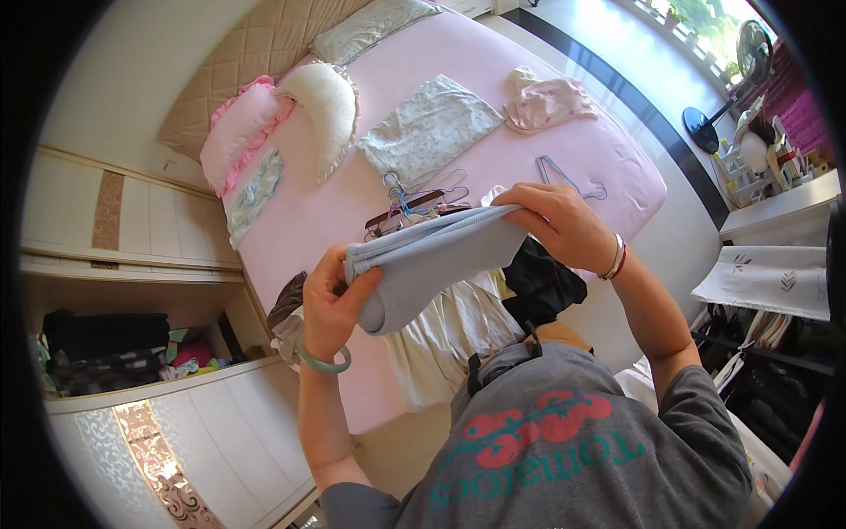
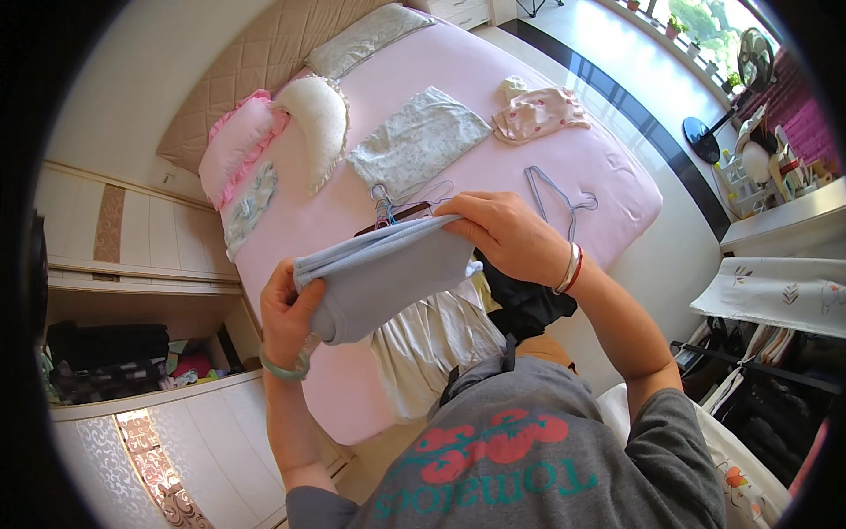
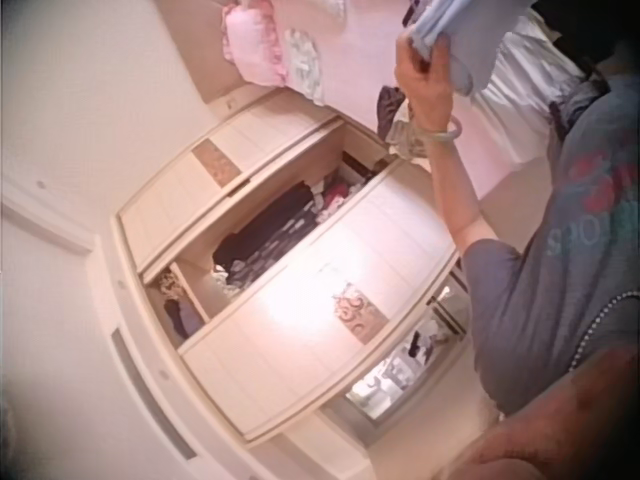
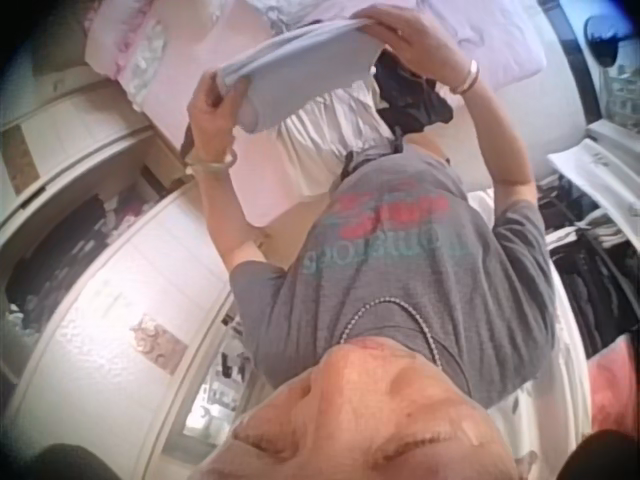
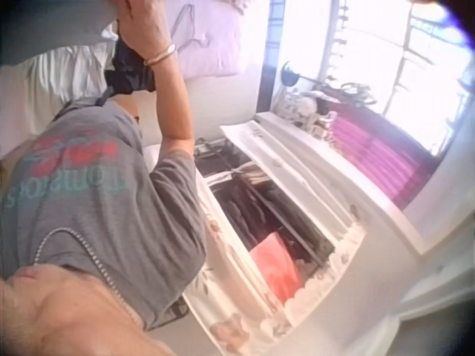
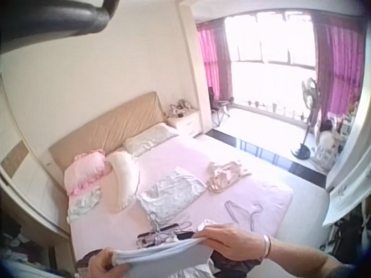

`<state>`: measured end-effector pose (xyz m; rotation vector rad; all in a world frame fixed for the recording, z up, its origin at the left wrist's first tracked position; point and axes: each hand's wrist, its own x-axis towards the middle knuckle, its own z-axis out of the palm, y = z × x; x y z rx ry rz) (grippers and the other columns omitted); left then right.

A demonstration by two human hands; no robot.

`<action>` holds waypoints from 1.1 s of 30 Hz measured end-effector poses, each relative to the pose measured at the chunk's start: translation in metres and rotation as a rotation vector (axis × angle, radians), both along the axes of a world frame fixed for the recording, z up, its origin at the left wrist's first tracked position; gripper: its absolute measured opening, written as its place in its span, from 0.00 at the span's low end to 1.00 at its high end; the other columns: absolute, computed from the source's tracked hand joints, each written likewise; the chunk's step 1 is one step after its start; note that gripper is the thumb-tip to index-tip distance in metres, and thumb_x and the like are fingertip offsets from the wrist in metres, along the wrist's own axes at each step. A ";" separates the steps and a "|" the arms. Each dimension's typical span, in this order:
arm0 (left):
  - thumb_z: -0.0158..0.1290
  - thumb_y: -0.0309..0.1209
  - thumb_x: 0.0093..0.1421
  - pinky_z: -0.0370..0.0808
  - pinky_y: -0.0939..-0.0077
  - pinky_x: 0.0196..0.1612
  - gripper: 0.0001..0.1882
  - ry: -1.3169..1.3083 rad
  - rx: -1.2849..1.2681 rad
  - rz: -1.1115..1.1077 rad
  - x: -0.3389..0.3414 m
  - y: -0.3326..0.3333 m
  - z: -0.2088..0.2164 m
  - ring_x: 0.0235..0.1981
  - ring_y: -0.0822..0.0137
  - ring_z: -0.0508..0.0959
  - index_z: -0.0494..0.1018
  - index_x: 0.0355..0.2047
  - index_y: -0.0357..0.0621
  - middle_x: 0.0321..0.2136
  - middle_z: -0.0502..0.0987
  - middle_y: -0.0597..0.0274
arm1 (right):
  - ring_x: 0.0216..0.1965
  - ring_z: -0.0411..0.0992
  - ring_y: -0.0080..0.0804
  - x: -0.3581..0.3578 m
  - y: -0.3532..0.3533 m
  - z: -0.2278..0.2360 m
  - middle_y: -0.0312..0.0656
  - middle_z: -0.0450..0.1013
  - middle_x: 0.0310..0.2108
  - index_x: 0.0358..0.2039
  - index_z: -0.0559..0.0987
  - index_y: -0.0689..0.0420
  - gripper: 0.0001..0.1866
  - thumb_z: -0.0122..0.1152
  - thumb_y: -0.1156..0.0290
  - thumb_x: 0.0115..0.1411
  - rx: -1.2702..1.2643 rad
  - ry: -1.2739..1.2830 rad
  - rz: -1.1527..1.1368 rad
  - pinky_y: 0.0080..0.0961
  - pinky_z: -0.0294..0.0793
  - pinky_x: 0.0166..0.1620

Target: The person washes their hands at the kitchen sink and then moves to a bedroom. In the bedroom, the person removes a light blue garment from a hanger and folds it on the bed. The person also handles a pink garment and a white cloth during the folding process.

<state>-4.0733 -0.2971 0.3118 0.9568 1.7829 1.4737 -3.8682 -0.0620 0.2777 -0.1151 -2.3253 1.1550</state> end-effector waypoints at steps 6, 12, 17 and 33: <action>0.49 0.38 0.64 0.68 0.69 0.51 0.22 -0.689 0.253 -0.132 -0.006 0.017 0.016 0.47 0.63 0.73 0.66 0.54 0.38 0.47 0.73 0.55 | 0.32 0.72 0.22 0.000 -0.010 0.030 0.37 0.76 0.32 0.46 0.76 0.64 0.14 0.54 0.69 0.64 -0.780 -0.040 0.122 0.19 0.71 0.36; 0.47 0.41 0.65 0.67 0.64 0.55 0.25 -1.266 0.590 -0.155 0.009 0.030 -0.082 0.52 0.61 0.71 0.63 0.58 0.39 0.52 0.70 0.54 | 0.30 0.74 0.18 -0.037 0.006 0.016 0.36 0.75 0.34 0.50 0.74 0.66 0.18 0.56 0.69 0.63 -1.354 0.036 0.086 0.17 0.76 0.33; 0.45 0.43 0.66 0.66 0.60 0.59 0.28 -1.330 0.390 -0.127 0.032 0.025 -0.109 0.57 0.58 0.69 0.61 0.60 0.39 0.56 0.68 0.54 | 0.34 0.75 0.26 -0.022 0.017 -0.043 0.39 0.76 0.35 0.47 0.75 0.62 0.19 0.55 0.59 0.64 -1.757 0.165 0.046 0.24 0.76 0.41; 0.48 0.40 0.65 0.72 0.63 0.54 0.24 -1.188 0.184 0.072 0.039 0.025 -0.106 0.50 0.61 0.75 0.65 0.56 0.39 0.51 0.74 0.56 | 0.48 0.73 0.33 -0.009 -0.026 -0.082 0.44 0.72 0.49 0.56 0.68 0.57 0.25 0.55 0.58 0.63 -1.914 -0.271 0.081 0.33 0.73 0.51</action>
